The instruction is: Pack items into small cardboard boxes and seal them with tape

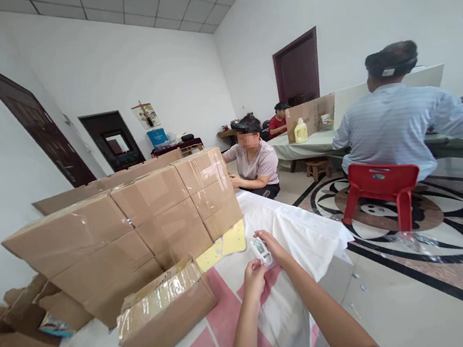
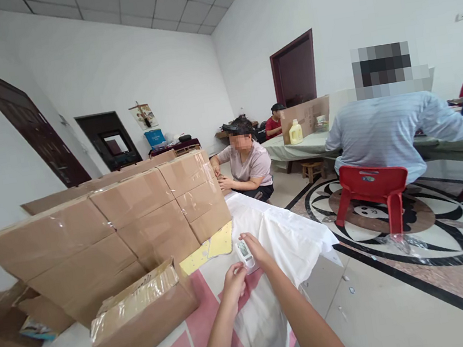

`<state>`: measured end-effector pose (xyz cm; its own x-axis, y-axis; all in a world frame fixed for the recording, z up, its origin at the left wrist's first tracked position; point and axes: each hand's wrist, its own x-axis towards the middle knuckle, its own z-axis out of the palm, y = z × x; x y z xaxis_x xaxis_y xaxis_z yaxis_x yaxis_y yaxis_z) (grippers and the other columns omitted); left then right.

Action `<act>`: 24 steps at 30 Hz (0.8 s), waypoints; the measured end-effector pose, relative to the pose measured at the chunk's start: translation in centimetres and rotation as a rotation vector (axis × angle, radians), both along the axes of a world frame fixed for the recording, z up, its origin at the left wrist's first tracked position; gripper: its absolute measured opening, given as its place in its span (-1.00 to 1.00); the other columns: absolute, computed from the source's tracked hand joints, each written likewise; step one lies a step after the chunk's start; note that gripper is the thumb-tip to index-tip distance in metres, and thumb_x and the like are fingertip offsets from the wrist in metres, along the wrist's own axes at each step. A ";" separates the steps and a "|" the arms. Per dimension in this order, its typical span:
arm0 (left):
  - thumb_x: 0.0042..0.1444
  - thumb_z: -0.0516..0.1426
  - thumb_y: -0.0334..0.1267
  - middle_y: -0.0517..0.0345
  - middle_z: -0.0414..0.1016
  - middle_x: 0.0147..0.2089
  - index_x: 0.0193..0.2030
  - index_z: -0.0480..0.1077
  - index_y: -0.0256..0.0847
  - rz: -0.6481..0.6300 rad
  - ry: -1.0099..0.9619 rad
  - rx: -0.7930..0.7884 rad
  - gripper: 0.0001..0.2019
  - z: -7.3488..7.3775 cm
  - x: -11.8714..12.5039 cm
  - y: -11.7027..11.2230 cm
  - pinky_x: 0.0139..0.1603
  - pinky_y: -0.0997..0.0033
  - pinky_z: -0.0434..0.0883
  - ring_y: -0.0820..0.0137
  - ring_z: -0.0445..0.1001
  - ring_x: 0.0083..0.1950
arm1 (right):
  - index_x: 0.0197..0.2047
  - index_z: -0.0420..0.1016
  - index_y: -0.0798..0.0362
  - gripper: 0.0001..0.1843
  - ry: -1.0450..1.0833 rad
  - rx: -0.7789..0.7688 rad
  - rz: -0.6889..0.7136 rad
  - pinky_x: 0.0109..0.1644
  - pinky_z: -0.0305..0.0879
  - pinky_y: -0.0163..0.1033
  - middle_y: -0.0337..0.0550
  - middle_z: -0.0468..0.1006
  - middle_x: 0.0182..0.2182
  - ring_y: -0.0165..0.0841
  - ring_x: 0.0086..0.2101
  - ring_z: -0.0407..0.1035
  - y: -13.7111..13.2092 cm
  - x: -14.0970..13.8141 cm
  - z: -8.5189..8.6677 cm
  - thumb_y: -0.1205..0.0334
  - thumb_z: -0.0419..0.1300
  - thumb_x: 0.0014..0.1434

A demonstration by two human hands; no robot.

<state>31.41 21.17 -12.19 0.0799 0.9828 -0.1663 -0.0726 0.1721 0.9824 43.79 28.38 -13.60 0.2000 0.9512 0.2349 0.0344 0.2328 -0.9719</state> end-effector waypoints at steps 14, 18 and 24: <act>0.01 0.33 -0.08 0.49 0.05 -0.61 -0.03 0.41 -0.25 -0.097 -0.096 -0.144 -0.56 0.5 -1.3 -0.1 -0.64 0.55 -0.14 0.65 -0.05 -0.69 | -0.08 0.46 0.02 -0.37 0.175 -0.058 0.004 0.03 0.32 -0.15 -0.09 0.60 -0.12 -0.20 -0.05 0.44 1.4 -0.1 -1.3 -0.33 -0.08 0.23; 0.07 0.30 -0.20 0.49 0.02 -0.60 0.04 0.41 -0.27 -0.113 -0.131 -0.163 -0.59 1.4 -1.3 0.7 -0.63 0.58 -0.12 0.65 -0.04 -0.68 | -0.08 0.47 0.03 -0.40 0.174 -0.056 0.014 0.04 0.32 -0.14 -0.09 0.60 -0.12 -0.19 -0.04 0.44 1.3 -0.1 -1.2 -0.30 -0.07 0.26; 0.27 0.19 -0.27 0.47 0.01 -0.58 -0.14 0.41 -0.30 -0.231 -0.139 -0.336 -0.87 2.7 -1.1 2.9 -0.68 0.61 -0.13 0.67 -0.12 -0.66 | -0.11 0.47 0.02 -0.46 0.177 -0.050 0.005 0.10 0.30 -0.12 -0.11 0.61 -0.12 -0.20 -0.02 0.43 1.2 -0.1 -1.3 -0.24 -0.07 0.31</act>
<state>30.28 24.07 -9.44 0.3359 0.8297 -0.4458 -0.1228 0.5078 0.8527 43.67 29.61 -14.89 0.2288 0.9620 0.1487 -0.1392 0.1835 -0.9731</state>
